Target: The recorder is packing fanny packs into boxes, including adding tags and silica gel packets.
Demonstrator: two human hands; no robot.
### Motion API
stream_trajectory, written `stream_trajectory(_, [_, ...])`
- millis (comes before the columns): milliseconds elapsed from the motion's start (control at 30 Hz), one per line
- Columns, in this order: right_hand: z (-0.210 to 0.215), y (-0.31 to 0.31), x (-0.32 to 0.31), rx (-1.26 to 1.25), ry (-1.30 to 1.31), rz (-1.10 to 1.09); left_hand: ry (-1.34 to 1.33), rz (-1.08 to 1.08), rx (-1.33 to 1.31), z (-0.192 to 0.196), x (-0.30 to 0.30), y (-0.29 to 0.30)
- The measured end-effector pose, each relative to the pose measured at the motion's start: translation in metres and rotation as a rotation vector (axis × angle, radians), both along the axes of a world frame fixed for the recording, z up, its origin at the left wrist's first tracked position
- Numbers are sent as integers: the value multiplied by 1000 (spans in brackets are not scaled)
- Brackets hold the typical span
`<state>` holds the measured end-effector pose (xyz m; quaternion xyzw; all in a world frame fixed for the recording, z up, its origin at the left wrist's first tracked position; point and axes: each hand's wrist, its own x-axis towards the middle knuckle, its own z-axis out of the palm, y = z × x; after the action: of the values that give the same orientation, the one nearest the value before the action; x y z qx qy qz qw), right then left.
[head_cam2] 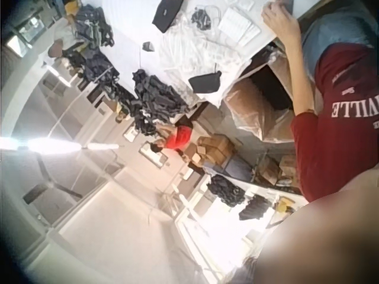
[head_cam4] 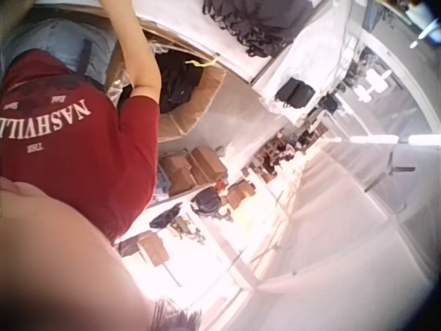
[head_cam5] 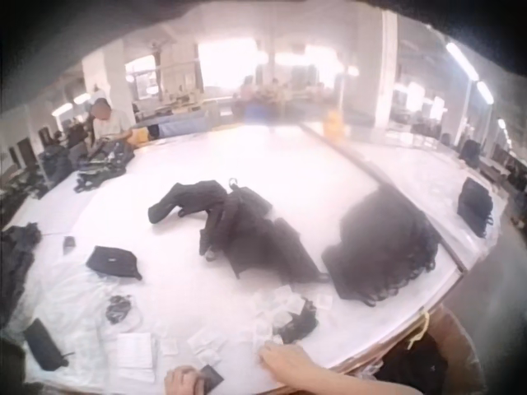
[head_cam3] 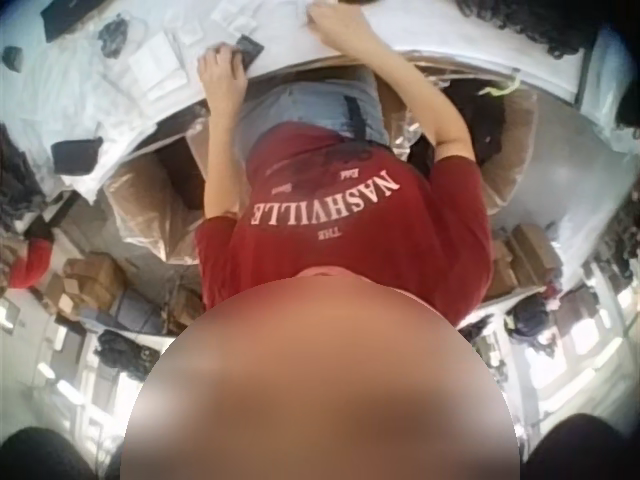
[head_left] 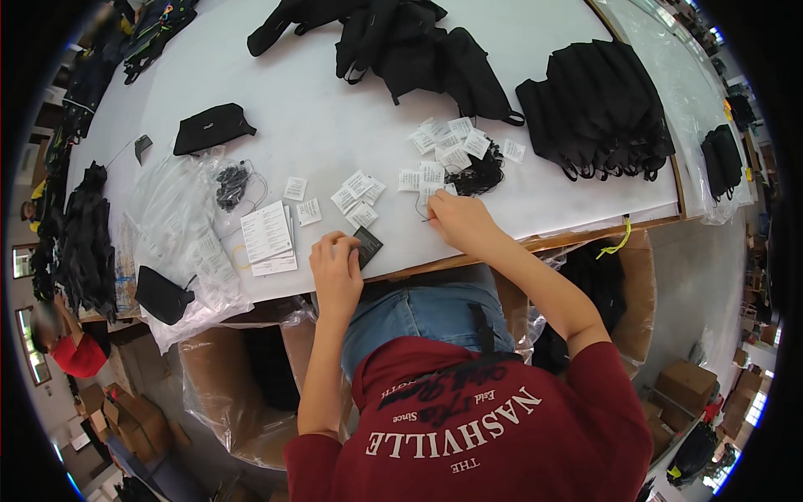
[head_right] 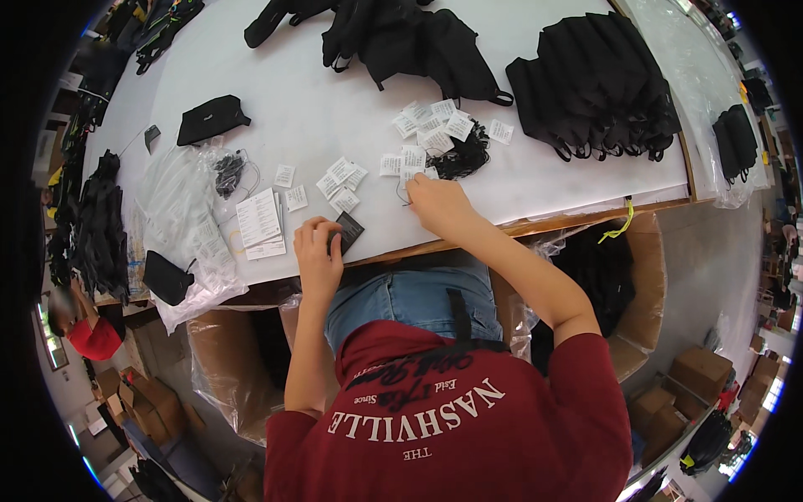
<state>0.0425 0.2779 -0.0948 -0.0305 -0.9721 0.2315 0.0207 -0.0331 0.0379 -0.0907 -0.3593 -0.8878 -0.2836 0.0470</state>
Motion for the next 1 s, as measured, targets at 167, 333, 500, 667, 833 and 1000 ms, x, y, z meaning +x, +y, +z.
stream_trajectory(167, [18, 12, -5, -2, 0, 108, -139, -49, 21, 10, 7, 3])
stream_trajectory(333, [117, 33, -12, -335, 152, -190, -114, 17, 103, 14, -2, -4])
stream_trajectory(500, [151, 27, -4, -805, 573, -255, -556, 153, 555, 29, -12, 9])
stream_trajectory(667, [137, -18, 11, -1102, 340, -132, -788, 55, 707, 74, 5, 32])
stream_trajectory(833, [122, -43, 8, -810, 213, -189, -682, 41, 679, 92, 20, 35])
stream_trajectory(1000, [117, -48, 6, -649, 262, -221, -565, 57, 590, 96, 27, 37])
